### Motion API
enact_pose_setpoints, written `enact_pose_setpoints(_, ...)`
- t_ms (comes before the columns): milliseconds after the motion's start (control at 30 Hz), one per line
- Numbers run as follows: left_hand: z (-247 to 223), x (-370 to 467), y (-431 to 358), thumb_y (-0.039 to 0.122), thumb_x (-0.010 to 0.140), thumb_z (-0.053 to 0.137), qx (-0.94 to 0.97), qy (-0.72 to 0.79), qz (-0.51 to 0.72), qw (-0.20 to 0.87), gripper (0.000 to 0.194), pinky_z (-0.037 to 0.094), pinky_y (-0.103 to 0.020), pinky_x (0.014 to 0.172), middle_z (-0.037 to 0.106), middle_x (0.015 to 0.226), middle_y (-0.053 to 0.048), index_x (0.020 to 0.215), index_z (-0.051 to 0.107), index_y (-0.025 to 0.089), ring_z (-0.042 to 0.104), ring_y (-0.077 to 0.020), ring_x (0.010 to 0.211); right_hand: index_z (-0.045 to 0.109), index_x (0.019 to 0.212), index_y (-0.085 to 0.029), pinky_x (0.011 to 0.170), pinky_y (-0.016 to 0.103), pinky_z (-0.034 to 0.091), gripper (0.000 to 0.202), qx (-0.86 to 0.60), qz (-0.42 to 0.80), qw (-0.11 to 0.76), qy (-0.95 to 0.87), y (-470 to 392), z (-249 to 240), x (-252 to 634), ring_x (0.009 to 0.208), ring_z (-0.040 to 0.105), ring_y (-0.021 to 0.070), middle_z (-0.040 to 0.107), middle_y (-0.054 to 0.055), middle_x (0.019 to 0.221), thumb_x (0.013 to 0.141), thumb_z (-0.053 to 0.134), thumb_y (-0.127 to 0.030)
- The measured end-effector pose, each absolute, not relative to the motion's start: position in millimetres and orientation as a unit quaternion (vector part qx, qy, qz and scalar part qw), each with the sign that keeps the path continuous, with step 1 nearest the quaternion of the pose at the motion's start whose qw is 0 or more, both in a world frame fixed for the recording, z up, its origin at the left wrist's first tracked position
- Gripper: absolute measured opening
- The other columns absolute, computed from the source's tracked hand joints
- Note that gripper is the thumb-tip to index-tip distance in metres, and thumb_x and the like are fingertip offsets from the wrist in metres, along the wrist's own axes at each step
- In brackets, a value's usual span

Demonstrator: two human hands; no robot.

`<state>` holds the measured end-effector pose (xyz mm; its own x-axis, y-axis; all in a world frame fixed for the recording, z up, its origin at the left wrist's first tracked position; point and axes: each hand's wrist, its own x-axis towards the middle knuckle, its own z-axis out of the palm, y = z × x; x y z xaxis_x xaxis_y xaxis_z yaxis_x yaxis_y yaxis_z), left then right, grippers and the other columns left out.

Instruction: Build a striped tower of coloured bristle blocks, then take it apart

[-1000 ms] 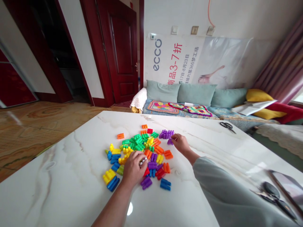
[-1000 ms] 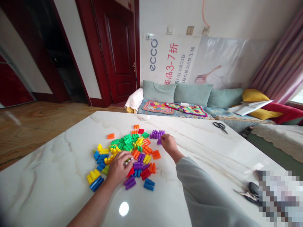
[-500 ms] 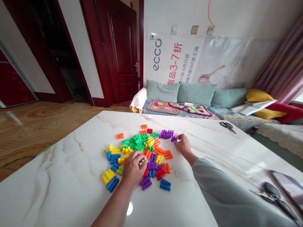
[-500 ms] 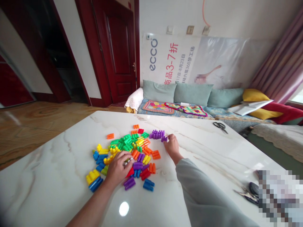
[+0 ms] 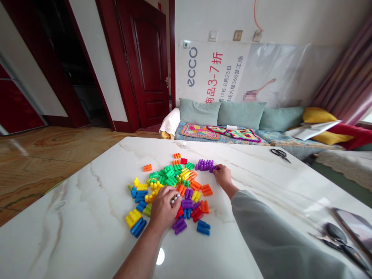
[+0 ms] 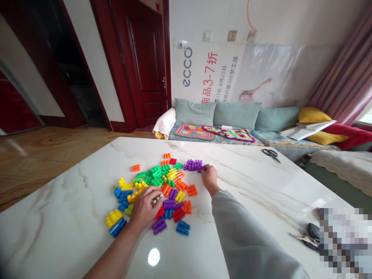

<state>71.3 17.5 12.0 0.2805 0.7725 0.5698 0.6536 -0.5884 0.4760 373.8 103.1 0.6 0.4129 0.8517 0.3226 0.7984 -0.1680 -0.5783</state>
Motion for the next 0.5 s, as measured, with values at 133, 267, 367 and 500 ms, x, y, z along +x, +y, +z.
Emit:
enact_pose_setpoints(133,12,71,17,0.027,0.085,0.054,0.796,0.447,0.4,0.078,0.013,0.048,-0.036,0.083,0.064,0.094,-0.005,0.084,0.066,0.022,0.058,-0.0213,0.091,0.068,0.098,-0.013,0.074,0.027,0.044,0.027,-0.766,0.037,0.356,-0.534,102,2,369,0.079,0.062,0.0181,0.07,0.008,0.088,0.074,0.057,-0.02)
enact_pose_setpoints(267,12,71,18,0.027,0.085,0.053,0.797,0.445,0.401,0.078,0.014,0.048,-0.036,0.083,0.064,0.093,-0.005,0.084,0.067,0.022,0.058,-0.0212,0.091,0.066,0.097,-0.012,0.075,0.027,0.044,0.026,-0.768,0.038,0.365,-0.525,101,4,367,0.08,0.062,0.0179,0.07,0.009,0.089,0.074,0.058,-0.017)
enact_pose_setpoints(367,12,71,18,0.027,0.085,0.053,0.797,0.446,0.399,0.08,0.014,0.047,-0.036,0.083,0.064,0.093,-0.005,0.084,0.066,0.021,0.058,-0.0214,0.092,0.066,0.096,-0.013,0.074,0.026,0.045,0.024,-0.769,0.042,0.374,-0.517,101,5,365,0.079,0.063,0.0179,0.071,0.008,0.088,0.073,0.058,-0.017)
enact_pose_setpoints(500,11,71,18,0.026,0.085,0.053,0.797,0.444,0.401,0.08,0.013,0.047,-0.036,0.084,0.064,0.094,-0.005,0.084,0.066,0.021,0.058,-0.0212,0.092,0.066,0.096,-0.013,0.072,0.026,0.045,0.026,-0.766,0.052,0.385,-0.513,100,6,361,0.077,0.063,0.018,0.07,0.008,0.085,0.071,0.06,-0.017)
